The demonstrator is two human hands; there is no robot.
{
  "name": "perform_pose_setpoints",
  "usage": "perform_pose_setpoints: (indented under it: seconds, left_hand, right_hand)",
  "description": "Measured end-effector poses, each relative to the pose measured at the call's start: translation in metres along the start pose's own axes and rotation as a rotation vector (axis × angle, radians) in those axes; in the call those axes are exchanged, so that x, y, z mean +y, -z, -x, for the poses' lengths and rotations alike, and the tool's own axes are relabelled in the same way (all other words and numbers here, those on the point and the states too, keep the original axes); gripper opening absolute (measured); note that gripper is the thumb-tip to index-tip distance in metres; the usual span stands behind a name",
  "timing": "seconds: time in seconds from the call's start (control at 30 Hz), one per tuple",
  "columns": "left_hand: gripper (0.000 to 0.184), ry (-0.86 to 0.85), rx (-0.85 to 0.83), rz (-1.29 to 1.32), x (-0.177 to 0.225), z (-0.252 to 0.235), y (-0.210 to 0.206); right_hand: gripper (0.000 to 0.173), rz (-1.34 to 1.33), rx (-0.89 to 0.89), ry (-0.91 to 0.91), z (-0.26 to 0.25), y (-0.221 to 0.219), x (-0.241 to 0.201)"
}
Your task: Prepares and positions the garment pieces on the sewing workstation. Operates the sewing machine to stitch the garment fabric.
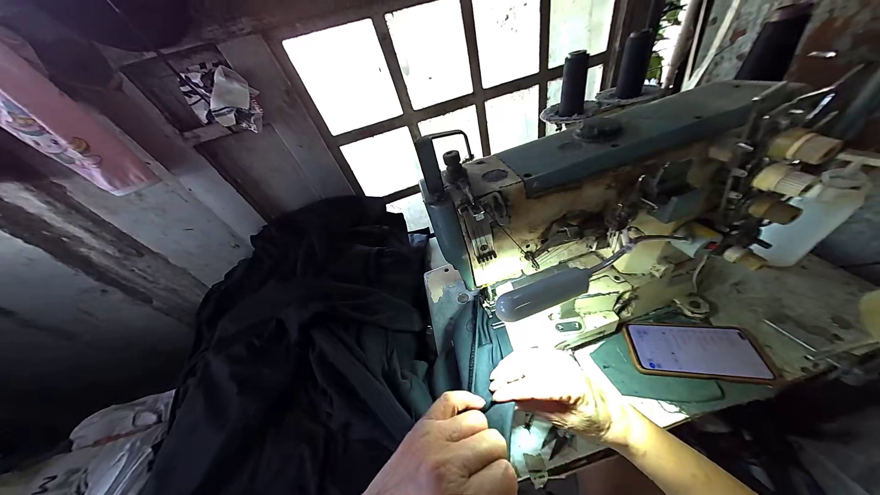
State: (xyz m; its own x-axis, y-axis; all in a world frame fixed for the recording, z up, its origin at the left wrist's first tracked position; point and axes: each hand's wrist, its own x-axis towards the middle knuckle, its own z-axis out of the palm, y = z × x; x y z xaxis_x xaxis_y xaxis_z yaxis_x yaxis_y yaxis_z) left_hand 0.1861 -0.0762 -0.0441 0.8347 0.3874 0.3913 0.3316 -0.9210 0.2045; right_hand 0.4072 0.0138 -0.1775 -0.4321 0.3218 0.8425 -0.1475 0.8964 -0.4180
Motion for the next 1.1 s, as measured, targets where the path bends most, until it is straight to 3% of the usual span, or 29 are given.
perform_pose_setpoints:
  seconds: [0.13, 0.33, 0.5, 0.53, 0.63, 0.83, 0.97, 1.1]
  left_hand:
    - [0.030, -0.022, 0.033, 0.029, -0.007, -0.004, -0.007]
    - [0.026, -0.037, 0.215, 0.105, -0.026, -0.005, -0.032]
    - [0.048, 0.206, 0.103, -0.425, -0.065, 0.017, -0.062]
    - [0.047, 0.230, 0.108, -0.469, -0.071, 0.020, -0.067]
    - [0.020, 0.246, 0.148, -0.594, -0.070, 0.014, -0.069]
    - [0.019, 0.272, 0.195, -0.651, -0.083, -0.008, -0.057]
    - [0.038, 0.370, 0.189, -0.596, -0.101, -0.025, -0.047]
    - [0.023, 0.361, 0.320, -0.665, -0.113, -0.022, -0.050]
  right_hand:
    - [0.016, 0.082, 0.005, 0.079, 0.008, 0.003, -0.010]
    - [0.016, 0.129, 0.010, 0.070, 0.022, 0.004, -0.021]
    - [0.016, 0.215, 0.070, 0.028, 0.038, 0.009, -0.025]
    - [0.015, 0.224, 0.063, 0.018, 0.041, 0.008, -0.025]
    - [0.017, 0.177, 0.055, -0.013, 0.049, 0.003, -0.018]
    - [0.021, 0.156, 0.106, -0.094, 0.033, 0.010, -0.001]
    - [0.018, 0.279, 0.186, -0.070, 0.012, 0.009, 0.012]
    - [0.018, 0.434, 0.184, -0.077, 0.001, 0.007, 0.022]
